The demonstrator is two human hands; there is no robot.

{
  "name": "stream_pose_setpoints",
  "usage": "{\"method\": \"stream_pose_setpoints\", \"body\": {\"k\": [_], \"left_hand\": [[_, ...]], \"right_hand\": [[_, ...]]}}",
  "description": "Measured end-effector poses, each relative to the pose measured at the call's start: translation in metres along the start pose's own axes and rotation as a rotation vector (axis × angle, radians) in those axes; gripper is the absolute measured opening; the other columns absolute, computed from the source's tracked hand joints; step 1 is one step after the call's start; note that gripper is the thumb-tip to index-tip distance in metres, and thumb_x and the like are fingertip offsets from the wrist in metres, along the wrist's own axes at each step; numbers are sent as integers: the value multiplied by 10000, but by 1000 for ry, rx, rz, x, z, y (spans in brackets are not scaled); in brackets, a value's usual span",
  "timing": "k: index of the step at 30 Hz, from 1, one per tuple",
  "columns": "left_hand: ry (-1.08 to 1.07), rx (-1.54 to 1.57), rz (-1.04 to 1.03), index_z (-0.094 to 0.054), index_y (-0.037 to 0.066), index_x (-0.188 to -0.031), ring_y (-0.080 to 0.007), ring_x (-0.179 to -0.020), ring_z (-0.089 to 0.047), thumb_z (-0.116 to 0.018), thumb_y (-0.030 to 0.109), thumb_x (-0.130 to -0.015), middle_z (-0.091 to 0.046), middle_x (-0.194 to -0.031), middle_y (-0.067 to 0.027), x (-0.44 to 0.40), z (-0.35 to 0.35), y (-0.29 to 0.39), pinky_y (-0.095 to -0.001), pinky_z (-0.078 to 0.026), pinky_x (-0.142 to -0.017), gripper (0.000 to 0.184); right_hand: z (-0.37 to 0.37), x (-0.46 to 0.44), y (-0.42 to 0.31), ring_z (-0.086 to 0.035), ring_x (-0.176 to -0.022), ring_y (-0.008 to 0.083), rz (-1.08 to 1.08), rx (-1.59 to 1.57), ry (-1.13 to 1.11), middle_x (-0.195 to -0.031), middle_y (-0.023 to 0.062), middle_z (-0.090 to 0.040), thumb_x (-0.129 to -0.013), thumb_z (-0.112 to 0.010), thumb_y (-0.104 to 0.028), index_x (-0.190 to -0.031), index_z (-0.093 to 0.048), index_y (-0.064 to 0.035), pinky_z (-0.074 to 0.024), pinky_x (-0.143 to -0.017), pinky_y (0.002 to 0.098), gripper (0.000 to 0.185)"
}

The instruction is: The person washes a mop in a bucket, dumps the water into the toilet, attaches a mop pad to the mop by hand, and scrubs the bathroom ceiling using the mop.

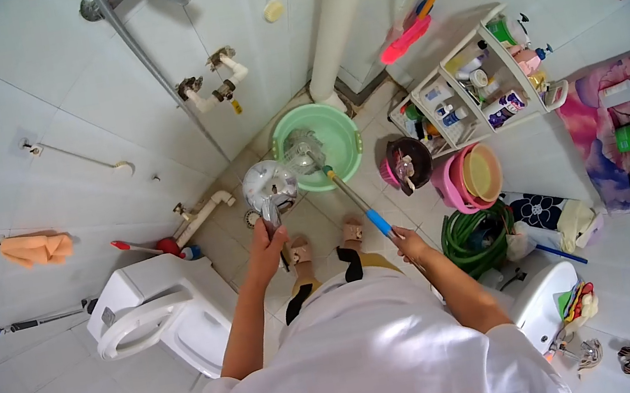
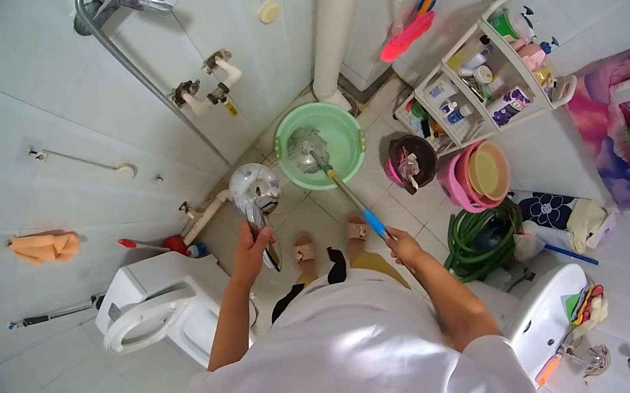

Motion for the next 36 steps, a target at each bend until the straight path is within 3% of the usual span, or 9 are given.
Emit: {"method": "stream_pose_setpoints", "body": {"k": [4,8,10,12,15,22,29,31,36], "left_hand": [[19,-135,-73,-399,27,-884,-150,-683,-419,-550,187,-866,-443,-729,-59,-6,6,11,-302,-379,-624,221],[5,-111,-78,-395,26,-901,-173,-679,-425,-550,192,-870,-437,-752,-70,-4,5,12,-310,-387,-635,229],[10,-104,-90,-393,26,-904,-182,-673,-428,-550,196,-872,-436,-757,-73,-3,3,19,-311,-393,-640,234],[16,-6,-14,-386,33,-889,-173,-663,-431,-547,200,-875,-431,-743,-59,-1,-1,26,-299,-404,-644,233],[-45,-130,4,-426,45,-942,-92,-681,-423,-525,223,-893,-473,-730,-11,-5,-4,20,-246,-372,-625,210],[-52,-70,-93,-379,36,-842,-144,-645,-443,-554,207,-870,-453,-698,-52,-25,-7,13,-291,-392,-595,246],[-22,-89,-120,-391,30,-827,-149,-636,-444,-558,213,-864,-459,-693,-58,-32,-9,21,-294,-385,-587,251],[-39,-110,-122,-394,29,-829,-148,-634,-443,-558,214,-864,-458,-695,-58,-32,-8,17,-295,-386,-588,249],[-85,-24,-88,-402,29,-850,-132,-651,-429,-560,222,-867,-455,-711,-46,-36,-7,16,-283,-381,-595,249]], "right_hand": [[23,51,6,-419,-498,89,-102,-286,-70,-626,-6,-432,-897,-503,-214,-1358,-395,-221,-395,-415,253,473],[45,77,37,-437,-436,104,-57,-285,-31,-602,31,-491,-888,-523,-229,-1359,-387,-238,-387,-391,272,491],[53,51,33,-616,-871,284,130,288,166,-993,155,-620,-870,-507,-268,-1360,-378,-229,-494,-700,384,508],[42,20,5,-558,-1041,335,4,438,165,-1144,179,-570,-849,-509,-268,-1359,-370,-204,-448,-851,379,532],[27,-13,-24,-621,-879,307,106,618,289,-1032,185,-611,-851,-500,-237,-1356,-374,-191,-483,-745,381,522],[58,59,55,-511,-476,179,109,-38,57,-700,92,-556,-878,-501,-269,-1343,-408,-158,-460,-457,315,487],[26,29,37,-610,-585,203,113,549,191,-847,166,-616,-882,-483,-267,-1334,-413,-191,-484,-522,346,464],[31,16,7,-628,-810,348,166,572,252,-946,203,-629,-873,-465,-272,-1331,-415,-207,-497,-710,393,466],[66,78,2,-590,-565,269,108,201,71,-788,161,-621,-873,-479,-242,-1339,-405,-176,-478,-558,363,476]]}}
Point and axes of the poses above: each hand's wrist, its own x-axis away from the middle knuckle, its own z-axis out of the back of the hand, y = z × x, the point moved 10 cm from there along -x, towards the middle knuckle
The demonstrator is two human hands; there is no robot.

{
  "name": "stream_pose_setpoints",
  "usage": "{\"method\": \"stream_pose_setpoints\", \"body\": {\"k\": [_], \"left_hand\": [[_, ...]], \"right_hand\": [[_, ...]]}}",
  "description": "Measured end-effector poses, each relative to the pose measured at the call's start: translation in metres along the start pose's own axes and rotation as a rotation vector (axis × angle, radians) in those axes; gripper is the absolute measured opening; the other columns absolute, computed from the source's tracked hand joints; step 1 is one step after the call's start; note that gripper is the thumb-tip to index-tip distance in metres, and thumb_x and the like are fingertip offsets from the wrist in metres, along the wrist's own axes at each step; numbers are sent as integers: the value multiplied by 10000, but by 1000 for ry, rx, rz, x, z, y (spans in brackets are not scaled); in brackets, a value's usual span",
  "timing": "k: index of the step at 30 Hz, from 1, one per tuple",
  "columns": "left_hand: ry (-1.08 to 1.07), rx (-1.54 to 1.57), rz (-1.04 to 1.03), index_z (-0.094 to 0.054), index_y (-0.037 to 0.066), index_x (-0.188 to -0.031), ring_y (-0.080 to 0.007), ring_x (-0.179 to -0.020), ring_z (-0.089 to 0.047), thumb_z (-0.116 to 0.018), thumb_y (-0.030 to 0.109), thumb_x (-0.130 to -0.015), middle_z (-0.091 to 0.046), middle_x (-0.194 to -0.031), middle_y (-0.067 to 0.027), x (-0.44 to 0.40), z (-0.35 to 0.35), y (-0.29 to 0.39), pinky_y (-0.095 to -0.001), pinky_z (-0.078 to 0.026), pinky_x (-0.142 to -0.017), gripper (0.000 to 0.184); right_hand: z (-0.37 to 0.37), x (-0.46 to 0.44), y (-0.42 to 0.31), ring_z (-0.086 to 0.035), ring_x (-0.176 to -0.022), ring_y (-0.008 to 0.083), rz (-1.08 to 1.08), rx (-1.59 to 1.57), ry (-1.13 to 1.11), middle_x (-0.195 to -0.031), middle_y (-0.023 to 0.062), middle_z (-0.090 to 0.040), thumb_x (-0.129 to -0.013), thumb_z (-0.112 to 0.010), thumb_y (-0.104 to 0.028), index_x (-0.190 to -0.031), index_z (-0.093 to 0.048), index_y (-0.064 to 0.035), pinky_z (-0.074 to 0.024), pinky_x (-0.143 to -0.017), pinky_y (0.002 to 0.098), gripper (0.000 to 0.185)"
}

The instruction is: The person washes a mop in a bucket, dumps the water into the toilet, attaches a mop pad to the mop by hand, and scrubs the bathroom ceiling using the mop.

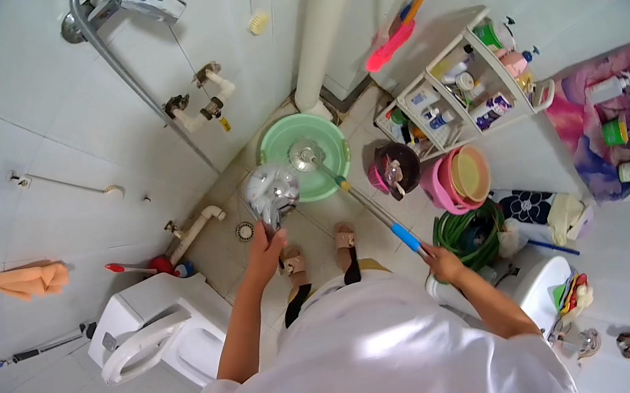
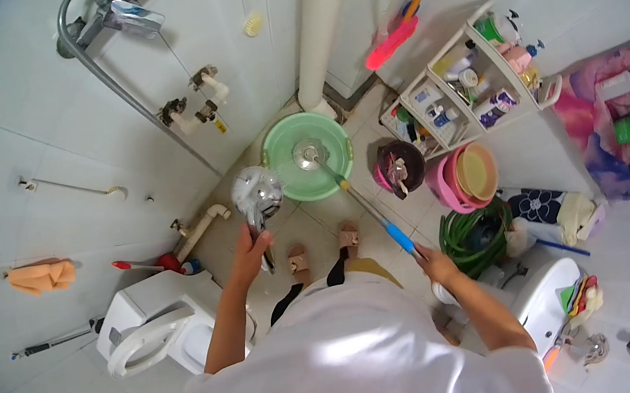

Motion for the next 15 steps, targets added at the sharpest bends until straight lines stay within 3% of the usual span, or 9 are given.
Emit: {"method": "stream_pose_setpoints", "body": {"k": [4,5,7,10,12,13,15], "left_hand": [[73,8,0,-401,29,-851,-130,-653,-425,-562,224,-866,-453,-712,-42,7,14,-10,-276,-380,-599,253],[74,1,21,-409,39,-880,-111,-670,-442,-542,217,-882,-463,-728,-26,9,14,-13,-260,-384,-619,222],[81,-2,42,-418,48,-909,-93,-686,-460,-522,210,-898,-473,-743,-9,12,12,-16,-244,-389,-639,192],[101,-105,52,-398,30,-851,-135,-648,-428,-556,216,-869,-461,-711,-56,17,17,-12,-275,-383,-602,244],[31,-22,59,-393,28,-848,-153,-647,-433,-555,220,-870,-461,-710,-66,16,7,-8,-288,-388,-608,252],[25,-24,56,-393,28,-848,-153,-647,-433,-555,220,-870,-461,-710,-66,19,7,-3,-288,-388,-608,252],[41,-111,13,-388,28,-844,-166,-648,-438,-554,224,-870,-458,-706,-68,19,9,16,-301,-393,-614,259]], "right_hand": [[-8,39,34,-630,-729,325,-18,217,39,-869,188,-636,-870,-473,-238,-1348,-391,-204,-492,-659,404,486],[-17,25,27,-622,-824,354,-10,385,63,-918,193,-637,-864,-471,-247,-1354,-377,-242,-484,-723,439,498],[-40,-23,18,-618,-835,363,-30,436,65,-949,191,-634,-859,-473,-255,-1359,-361,-275,-478,-734,457,513],[-39,-56,-14,-630,-750,314,24,494,143,-896,167,-636,-861,-529,-257,-1348,-394,-233,-493,-658,411,506],[-29,-57,-22,-598,-601,220,-49,30,-18,-795,142,-612,-856,-500,-238,-1329,-429,-209,-488,-527,356,479],[-20,-43,-16,-512,-514,133,-25,-150,-19,-685,82,-556,-855,-523,-195,-1309,-461,-174,-436,-444,288,458],[-3,-8,9,-499,-507,127,-22,-150,-38,-673,56,-552,-858,-527,-157,-1314,-456,-174,-416,-436,275,462]]}}
Point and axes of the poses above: each hand's wrist, its own x-axis away from the middle knuckle, its own z-axis out of the back of the hand, y = z × x, the point moved 10 cm from there along -x, towards the middle knuckle
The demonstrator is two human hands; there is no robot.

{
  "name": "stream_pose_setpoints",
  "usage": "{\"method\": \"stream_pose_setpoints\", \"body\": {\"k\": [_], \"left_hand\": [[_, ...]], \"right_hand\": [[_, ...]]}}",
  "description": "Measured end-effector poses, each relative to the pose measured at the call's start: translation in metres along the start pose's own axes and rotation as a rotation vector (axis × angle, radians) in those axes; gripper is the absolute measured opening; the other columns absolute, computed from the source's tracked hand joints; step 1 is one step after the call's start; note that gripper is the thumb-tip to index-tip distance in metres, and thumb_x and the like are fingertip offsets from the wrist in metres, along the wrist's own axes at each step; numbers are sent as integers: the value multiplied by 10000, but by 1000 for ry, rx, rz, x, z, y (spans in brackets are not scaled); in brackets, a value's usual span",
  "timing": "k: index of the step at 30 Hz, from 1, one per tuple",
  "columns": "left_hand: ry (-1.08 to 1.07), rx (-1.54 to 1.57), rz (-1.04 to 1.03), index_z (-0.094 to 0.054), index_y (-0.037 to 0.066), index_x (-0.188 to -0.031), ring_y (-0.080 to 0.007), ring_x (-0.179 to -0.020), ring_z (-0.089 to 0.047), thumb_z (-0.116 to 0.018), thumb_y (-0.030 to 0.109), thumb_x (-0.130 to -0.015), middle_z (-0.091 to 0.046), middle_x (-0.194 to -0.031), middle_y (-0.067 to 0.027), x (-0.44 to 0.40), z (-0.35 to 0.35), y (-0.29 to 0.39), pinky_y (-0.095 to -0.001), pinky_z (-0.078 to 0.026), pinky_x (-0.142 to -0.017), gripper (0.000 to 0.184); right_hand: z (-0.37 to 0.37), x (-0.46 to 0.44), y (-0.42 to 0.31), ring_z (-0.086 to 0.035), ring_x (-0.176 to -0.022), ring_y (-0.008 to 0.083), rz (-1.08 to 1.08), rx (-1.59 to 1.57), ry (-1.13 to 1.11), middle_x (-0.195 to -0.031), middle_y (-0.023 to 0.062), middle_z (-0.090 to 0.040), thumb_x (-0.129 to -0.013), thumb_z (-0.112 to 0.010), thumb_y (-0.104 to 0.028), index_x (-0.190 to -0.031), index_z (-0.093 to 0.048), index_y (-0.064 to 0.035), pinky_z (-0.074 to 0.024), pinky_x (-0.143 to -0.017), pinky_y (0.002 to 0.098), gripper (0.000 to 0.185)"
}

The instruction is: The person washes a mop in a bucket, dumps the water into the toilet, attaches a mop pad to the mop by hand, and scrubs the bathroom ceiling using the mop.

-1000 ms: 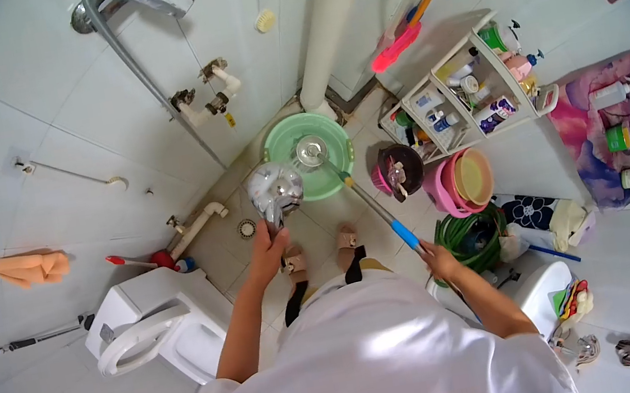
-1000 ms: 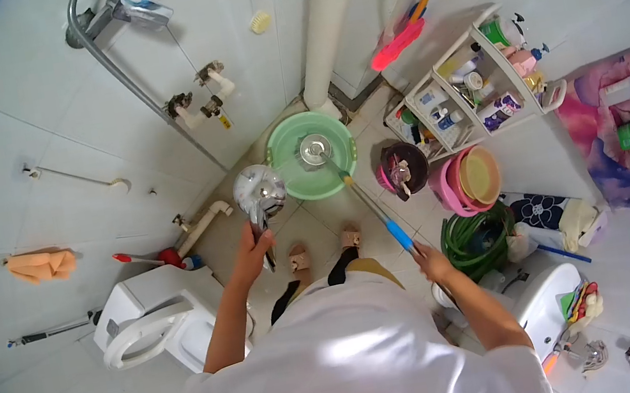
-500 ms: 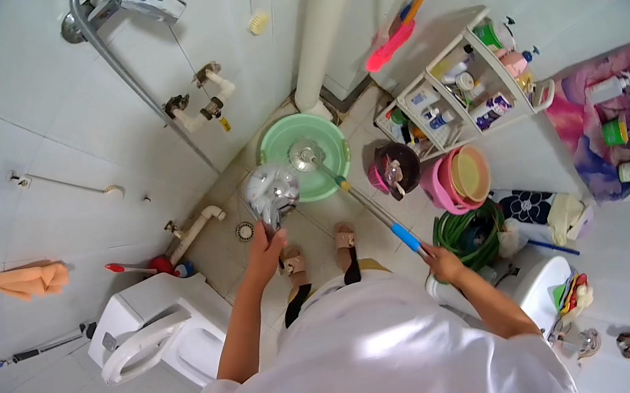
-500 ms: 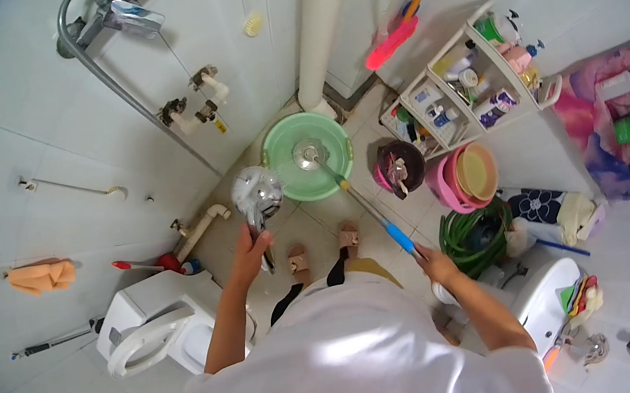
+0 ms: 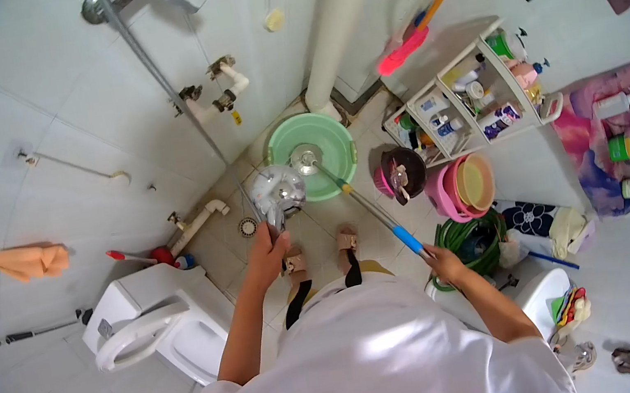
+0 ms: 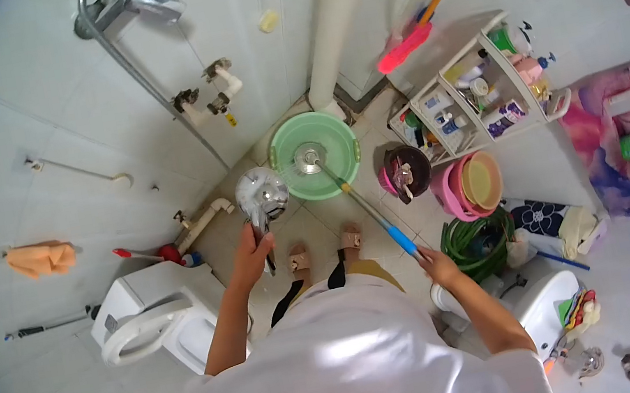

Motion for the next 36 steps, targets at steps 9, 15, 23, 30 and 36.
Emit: {"method": "stream_pose_setpoints", "body": {"k": [9,15,23,30,36], "left_hand": [[48,-33,103,-386,31,-857,-172,-657,-452,-550,236,-872,-448,-726,-83,19,-1,-16,-319,-399,-617,263],[-10,-24,26,-379,26,-879,-173,-684,-427,-544,222,-875,-442,-747,-76,17,-5,-16,-315,-398,-649,257],[41,74,70,-378,27,-881,-155,-741,-410,-538,190,-879,-433,-799,-71,25,0,-13,-295,-393,-697,228],[-36,40,78,-410,45,-905,-117,-719,-454,-531,212,-896,-483,-772,-38,23,-9,-21,-261,-394,-662,207],[37,-8,17,-414,55,-885,-108,-703,-441,-540,236,-893,-477,-752,-28,23,-2,-23,-257,-388,-653,222]], "right_hand": [[-36,-40,33,-534,-545,132,82,367,153,-667,62,-559,-829,-579,-222,-1313,-461,-206,-431,-452,267,498],[-31,-27,-12,-432,-481,99,-106,-282,-19,-618,-2,-458,-902,-493,-161,-1371,-370,-172,-371,-398,245,485],[-13,1,14,-624,-789,284,243,429,203,-941,153,-633,-847,-544,-180,-1366,-365,-165,-486,-667,356,550],[-45,-91,-50,-600,-620,209,43,74,49,-820,127,-617,-863,-509,-215,-1320,-440,-182,-491,-540,329,463],[-1,22,35,-448,-468,87,59,-22,38,-670,33,-519,-861,-542,-103,-1326,-443,-148,-388,-394,246,477]]}}
Point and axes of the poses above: each hand's wrist, its own x-axis away from the middle knuckle, its own z-axis out of the back of the hand, y = z × x, the point moved 10 cm from there along -x, towards the middle knuckle
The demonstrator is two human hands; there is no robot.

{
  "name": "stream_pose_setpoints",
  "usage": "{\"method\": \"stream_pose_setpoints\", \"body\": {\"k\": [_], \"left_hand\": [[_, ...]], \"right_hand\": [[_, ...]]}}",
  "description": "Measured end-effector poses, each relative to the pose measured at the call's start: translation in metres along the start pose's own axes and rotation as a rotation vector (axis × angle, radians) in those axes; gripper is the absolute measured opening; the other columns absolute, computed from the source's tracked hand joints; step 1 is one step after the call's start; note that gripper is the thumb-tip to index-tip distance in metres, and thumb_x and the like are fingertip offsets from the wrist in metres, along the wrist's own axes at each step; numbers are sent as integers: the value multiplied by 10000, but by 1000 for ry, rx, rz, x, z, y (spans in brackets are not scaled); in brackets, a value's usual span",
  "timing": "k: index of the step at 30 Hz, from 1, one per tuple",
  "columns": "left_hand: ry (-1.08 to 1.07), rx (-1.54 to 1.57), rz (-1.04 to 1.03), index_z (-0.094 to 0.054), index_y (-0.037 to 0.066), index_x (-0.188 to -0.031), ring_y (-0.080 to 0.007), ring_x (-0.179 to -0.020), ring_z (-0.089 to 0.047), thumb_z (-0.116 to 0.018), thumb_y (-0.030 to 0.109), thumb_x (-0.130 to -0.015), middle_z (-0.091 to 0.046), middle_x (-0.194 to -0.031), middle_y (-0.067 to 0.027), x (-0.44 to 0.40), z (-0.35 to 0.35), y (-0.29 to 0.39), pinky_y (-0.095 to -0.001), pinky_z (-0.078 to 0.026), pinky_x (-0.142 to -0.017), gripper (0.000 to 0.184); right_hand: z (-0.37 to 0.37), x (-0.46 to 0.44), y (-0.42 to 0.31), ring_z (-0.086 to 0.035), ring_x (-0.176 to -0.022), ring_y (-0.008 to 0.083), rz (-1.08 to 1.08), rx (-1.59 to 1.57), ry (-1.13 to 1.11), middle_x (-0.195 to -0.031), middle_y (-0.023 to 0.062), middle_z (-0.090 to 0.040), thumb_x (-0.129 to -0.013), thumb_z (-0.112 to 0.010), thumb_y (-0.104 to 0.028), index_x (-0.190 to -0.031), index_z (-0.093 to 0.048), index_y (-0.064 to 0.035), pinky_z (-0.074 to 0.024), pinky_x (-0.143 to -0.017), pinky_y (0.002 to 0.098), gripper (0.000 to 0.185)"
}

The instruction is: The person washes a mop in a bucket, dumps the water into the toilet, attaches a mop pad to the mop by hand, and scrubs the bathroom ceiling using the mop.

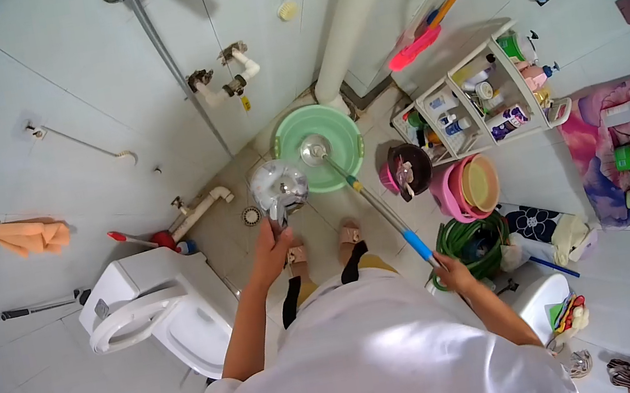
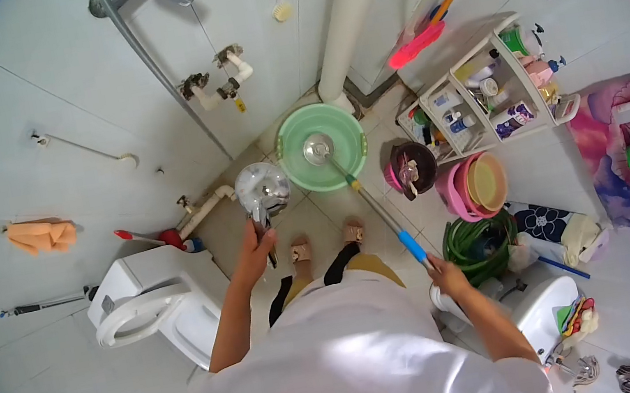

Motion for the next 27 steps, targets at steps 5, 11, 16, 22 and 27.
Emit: {"method": "stream_pose_setpoints", "body": {"k": [5,11,16,22,27], "left_hand": [[0,38,80,-408,53,-878,-106,-696,-441,-531,231,-897,-477,-753,-30,1,-2,9,-258,-389,-651,217],[-32,135,22,-379,43,-825,-124,-639,-408,-552,177,-871,-416,-696,-32,-6,-10,4,-283,-379,-580,224],[4,125,-33,-379,42,-828,-126,-637,-407,-552,183,-873,-426,-694,-33,-10,-1,6,-287,-376,-586,227],[-15,49,62,-422,49,-911,-104,-696,-456,-531,218,-893,-505,-761,-30,-6,-4,13,-263,-397,-657,202],[-59,183,36,-383,39,-851,-123,-663,-457,-544,205,-880,-442,-702,-37,-9,-13,3,-270,-392,-612,232]], "right_hand": [[-48,-46,-12,-573,-901,408,-56,587,41,-1019,204,-602,-840,-501,-275,-1328,-414,-253,-455,-794,447,496],[-45,-61,-32,-567,-580,178,-128,-146,-26,-716,88,-586,-851,-548,-189,-1333,-427,-189,-471,-492,338,497],[-15,18,-4,-449,-442,107,-46,-210,-37,-610,23,-495,-867,-542,-151,-1315,-458,-168,-404,-397,263,455],[-44,-52,-3,-568,-582,143,-156,313,67,-833,84,-622,-815,-587,-163,-1337,-423,-225,-483,-520,302,552],[-75,-97,-18,-509,-510,156,-302,-419,-171,-710,71,-542,-861,-523,-186,-1397,-291,-255,-452,-455,312,588]]}}
Point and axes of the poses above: each hand's wrist, its own x-axis away from the middle knuckle, its own z-axis out of the back of the hand, y = z × x, the point moved 10 cm from there along -x, towards the middle knuckle
